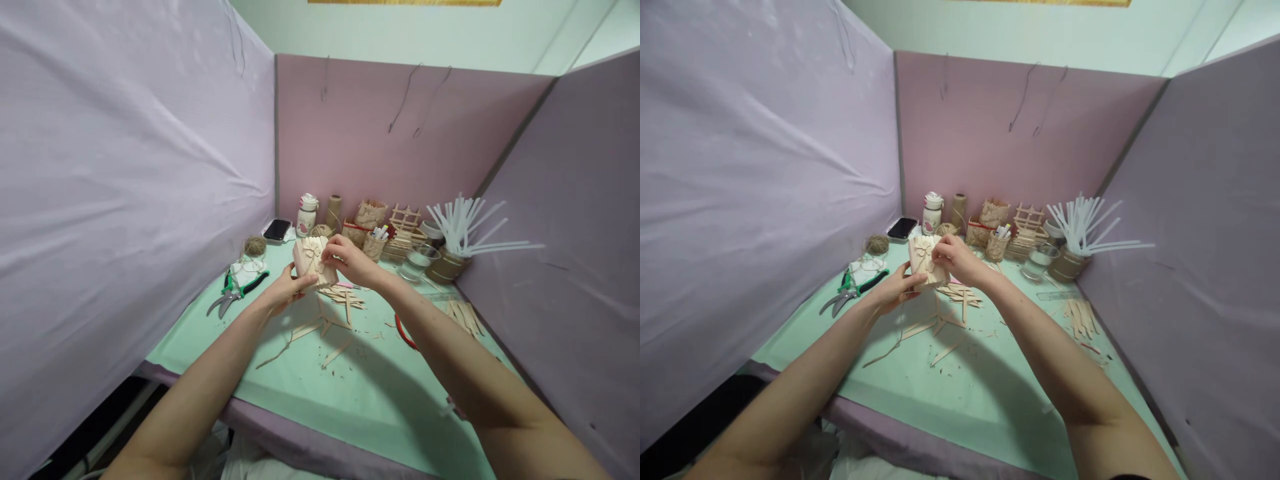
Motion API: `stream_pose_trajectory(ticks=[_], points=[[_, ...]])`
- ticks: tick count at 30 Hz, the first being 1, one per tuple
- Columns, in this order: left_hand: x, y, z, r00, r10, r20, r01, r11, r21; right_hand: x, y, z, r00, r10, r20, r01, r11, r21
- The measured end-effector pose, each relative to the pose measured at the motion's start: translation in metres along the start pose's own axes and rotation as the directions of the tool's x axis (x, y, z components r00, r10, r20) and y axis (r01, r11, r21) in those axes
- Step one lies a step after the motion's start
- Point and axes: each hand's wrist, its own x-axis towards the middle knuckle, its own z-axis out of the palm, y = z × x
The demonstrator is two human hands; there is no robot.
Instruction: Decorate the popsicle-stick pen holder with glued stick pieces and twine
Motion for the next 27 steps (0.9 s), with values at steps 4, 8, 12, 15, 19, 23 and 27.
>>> stream_pose_trajectory(ticks=[4,8,12,15,19,23,27], points=[[-0.002,0.002,0.0,1.0,-0.023,0.018,0.023,1.0,0.001,-0.003,0.002,0.002,0.998,-0.056,-0.033,0.057,0.998,0.026],[-0.004,0.003,0.0,0.999,-0.03,0.025,0.029,0.999,0.021,-0.005,0.002,0.003,0.995,-0.082,-0.048,0.084,0.996,0.038],[-0.004,0.003,0.0,0.999,-0.046,0.011,0.046,0.999,0.022,-0.007,0.001,0.004,0.996,-0.081,-0.031,0.081,0.997,0.011],[-0.004,0.003,0.0,0.999,-0.051,0.014,0.05,0.998,0.036,-0.009,-0.001,0.004,0.997,-0.067,-0.029,0.066,0.998,-0.01],[-0.007,0.005,0.001,0.999,-0.047,0.016,0.047,0.998,0.04,-0.011,-0.006,0.003,0.997,-0.075,-0.02,0.073,0.995,-0.065],[-0.009,0.007,0.003,0.999,-0.047,0.002,0.047,0.998,0.041,-0.013,-0.012,0.001,0.998,-0.055,0.01,0.055,0.985,-0.164],[-0.009,0.006,0.003,0.999,-0.048,-0.005,0.048,0.998,0.027,-0.013,-0.017,0.001,0.999,-0.041,0.029,0.046,0.967,-0.249]])
